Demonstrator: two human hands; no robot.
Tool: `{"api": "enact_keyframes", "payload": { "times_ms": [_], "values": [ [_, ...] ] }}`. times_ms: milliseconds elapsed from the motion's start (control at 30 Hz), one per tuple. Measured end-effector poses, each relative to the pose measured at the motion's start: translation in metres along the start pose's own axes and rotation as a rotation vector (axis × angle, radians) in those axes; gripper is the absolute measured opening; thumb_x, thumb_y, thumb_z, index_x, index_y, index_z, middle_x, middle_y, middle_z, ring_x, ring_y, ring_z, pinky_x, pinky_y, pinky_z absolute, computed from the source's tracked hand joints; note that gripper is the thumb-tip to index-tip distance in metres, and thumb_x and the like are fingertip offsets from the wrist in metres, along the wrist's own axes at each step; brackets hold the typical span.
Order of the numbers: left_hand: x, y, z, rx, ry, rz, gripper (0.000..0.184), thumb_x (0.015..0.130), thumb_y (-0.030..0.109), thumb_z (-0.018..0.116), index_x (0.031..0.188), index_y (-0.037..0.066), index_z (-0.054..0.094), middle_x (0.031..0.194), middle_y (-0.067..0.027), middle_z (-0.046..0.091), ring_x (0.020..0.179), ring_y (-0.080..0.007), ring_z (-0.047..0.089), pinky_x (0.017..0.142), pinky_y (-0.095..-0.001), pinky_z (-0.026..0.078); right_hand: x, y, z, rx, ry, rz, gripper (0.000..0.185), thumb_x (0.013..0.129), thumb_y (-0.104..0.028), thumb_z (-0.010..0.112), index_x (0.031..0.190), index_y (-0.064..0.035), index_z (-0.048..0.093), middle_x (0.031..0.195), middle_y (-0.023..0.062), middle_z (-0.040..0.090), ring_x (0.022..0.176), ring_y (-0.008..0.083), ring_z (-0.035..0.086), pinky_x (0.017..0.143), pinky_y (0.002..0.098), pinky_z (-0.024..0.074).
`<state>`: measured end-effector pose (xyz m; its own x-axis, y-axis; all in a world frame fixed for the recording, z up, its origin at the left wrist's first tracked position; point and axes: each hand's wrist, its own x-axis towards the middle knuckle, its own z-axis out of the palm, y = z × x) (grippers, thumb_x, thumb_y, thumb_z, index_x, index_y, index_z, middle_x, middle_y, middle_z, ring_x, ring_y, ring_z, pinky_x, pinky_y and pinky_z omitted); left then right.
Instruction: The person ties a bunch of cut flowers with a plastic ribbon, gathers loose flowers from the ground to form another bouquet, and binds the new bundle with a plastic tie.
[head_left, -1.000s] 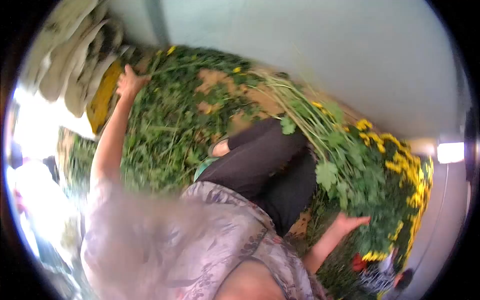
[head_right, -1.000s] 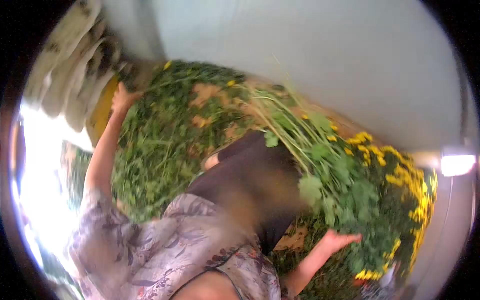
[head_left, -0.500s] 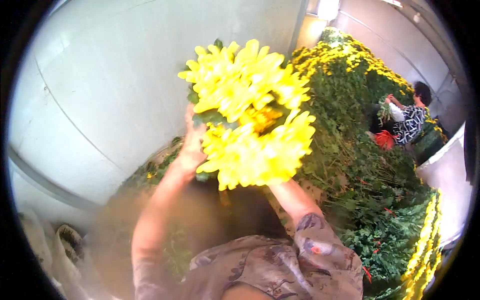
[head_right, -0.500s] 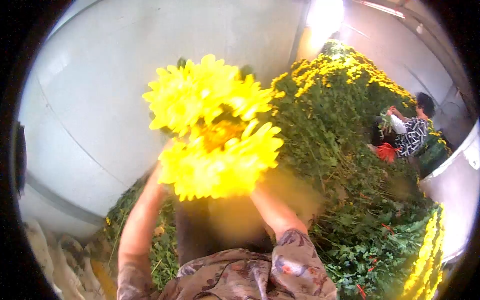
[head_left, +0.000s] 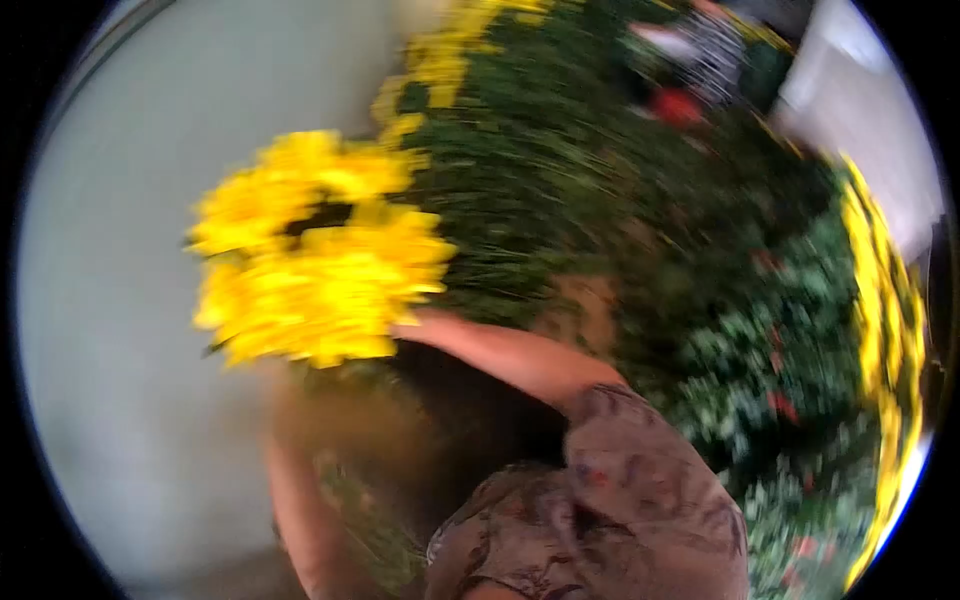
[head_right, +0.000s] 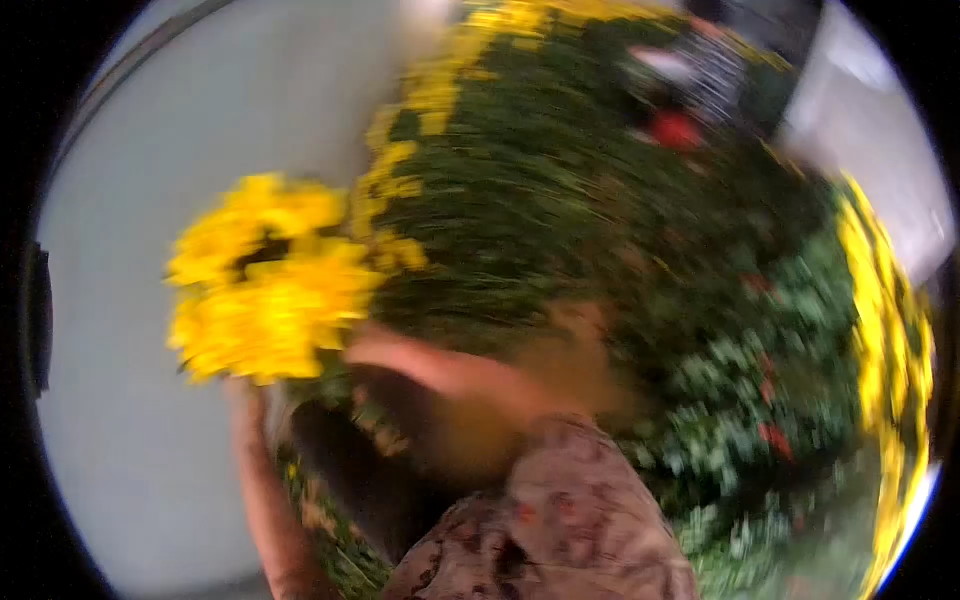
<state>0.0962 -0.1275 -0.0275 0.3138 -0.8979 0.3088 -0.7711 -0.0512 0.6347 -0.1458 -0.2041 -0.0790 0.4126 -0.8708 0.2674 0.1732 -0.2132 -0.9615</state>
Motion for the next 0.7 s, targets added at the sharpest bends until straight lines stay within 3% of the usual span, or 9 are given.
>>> {"api": "enact_keyframes", "payload": {
  "times_ms": [100, 167, 267, 367, 467, 567, 600, 667, 700],
  "values": [
    [0.046, 0.014, 0.012, -0.069, -0.037, -0.029, 0.065, 0.085, 0.026, 0.065, 0.134, -0.006, 0.037, 0.126, -0.0207, 0.047, 0.113, -0.0289, 0.049, 0.095, -0.0438, 0.041, -0.014, -0.007, -0.032, 0.018, 0.074, -0.081, 0.067, 0.078, -0.006, 0.071, 0.135, 0.0017, 0.038, 0.136, 0.0183, 0.045, 0.125, 0.0257, 0.043, 0.105, 0.0388, 0.0366],
    [0.038, 0.084, 0.017, -0.826, -0.102, 0.328, 0.075, 0.086, 0.021, 0.064, 0.143, -0.003, 0.021, 0.138, -0.0201, 0.04, 0.122, -0.0297, 0.045, 0.102, -0.0408, 0.036, -0.028, -0.032, -0.059, -0.029, 0.133, -0.115, 0.061, 0.079, -0.012, 0.07, 0.132, 0.0008, 0.042, 0.132, 0.0165, 0.048, 0.121, 0.0249, 0.045, 0.103, 0.0384, 0.0378],
    [0.034, 0.17, 0.045, -0.634, -0.067, 0.435, 0.063, 0.089, 0.013, 0.061, 0.143, 0.001, 0.03, 0.145, -0.0177, 0.037, 0.131, -0.0285, 0.039, 0.108, -0.0422, 0.032, -0.058, -0.099, -0.117, -0.162, 0.296, -0.179, 0.054, 0.081, -0.02, 0.069, 0.126, -0.0006, 0.047, 0.126, 0.0139, 0.052, 0.115, 0.0239, 0.049, 0.1, 0.0378, 0.0396],
    [0.117, 0.018, 0.129, -0.185, -0.28, 0.369, 0.057, 0.086, 0.014, 0.064, 0.138, 0.002, 0.042, 0.137, -0.0182, 0.048, 0.126, -0.0283, 0.045, 0.106, -0.0415, 0.036, -0.117, -0.183, -0.159, -0.353, 0.493, -0.224, 0.049, 0.083, -0.028, 0.068, 0.121, -0.0021, 0.052, 0.12, 0.0113, 0.057, 0.109, 0.0228, 0.053, 0.096, 0.0372, 0.0414],
    [0.076, 0.005, 0.167, 0.262, -0.552, 0.277, 0.052, 0.078, 0.011, 0.07, 0.127, 0.003, 0.053, 0.124, -0.0159, 0.058, 0.109, -0.0277, 0.057, 0.093, -0.04, 0.045, -0.185, -0.247, -0.181, -0.491, 0.738, -0.204, 0.046, 0.085, -0.036, 0.067, 0.116, -0.0035, 0.057, 0.114, 0.0087, 0.061, 0.102, 0.0217, 0.056, 0.093, 0.0365, 0.0432],
    [0.063, -0.031, 0.221, 0.222, -0.978, 0.081, 0.05, 0.072, 0.008, 0.072, 0.12, 0.002, 0.057, 0.111, -0.0148, 0.064, 0.092, -0.0264, 0.064, 0.076, -0.0387, 0.053, -0.258, -0.26, -0.19, -0.446, 1.005, -0.2, 0.043, 0.085, -0.037, 0.07, 0.11, -0.0037, 0.061, 0.109, 0.007, 0.064, 0.099, 0.0191, 0.058, 0.092, 0.0362, 0.0448],
    [0.067, -0.03, 0.237, 0.207, -0.998, 0.104, 0.05, 0.072, 0.008, 0.072, 0.12, 0.002, 0.057, 0.111, -0.0148, 0.064, 0.092, -0.0264, 0.064, 0.076, -0.0387, 0.053, -0.284, -0.261, -0.192, -0.412, 1.09, -0.207, 0.041, 0.084, -0.036, 0.072, 0.108, -0.0036, 0.062, 0.107, 0.0066, 0.065, 0.099, 0.0181, 0.059, 0.092, 0.0361, 0.0453],
    [0.079, -0.065, 0.274, 0.221, -0.912, 0.629, 0.049, 0.072, 0.007, 0.073, 0.119, 0.0, 0.058, 0.104, -0.0162, 0.066, 0.089, -0.0267, 0.064, 0.072, -0.038, 0.054, -0.333, -0.27, -0.174, -0.265, 1.303, -0.164, 0.05, 0.084, -0.039, 0.07, 0.115, -0.0021, 0.058, 0.114, 0.0097, 0.062, 0.107, 0.0177, 0.057, 0.098, 0.0391, 0.0429],
    [0.095, -0.1, 0.305, 0.203, -0.917, 0.624, 0.049, 0.072, 0.007, 0.073, 0.119, 0.0, 0.058, 0.104, -0.0162, 0.066, 0.089, -0.0267, 0.064, 0.072, -0.038, 0.054, -0.356, -0.279, -0.16, -0.296, 1.443, -0.074, 0.05, 0.083, -0.039, 0.071, 0.115, -0.0024, 0.059, 0.116, 0.0097, 0.062, 0.108, 0.0171, 0.057, 0.098, 0.0381, 0.0429]
  ]
}}
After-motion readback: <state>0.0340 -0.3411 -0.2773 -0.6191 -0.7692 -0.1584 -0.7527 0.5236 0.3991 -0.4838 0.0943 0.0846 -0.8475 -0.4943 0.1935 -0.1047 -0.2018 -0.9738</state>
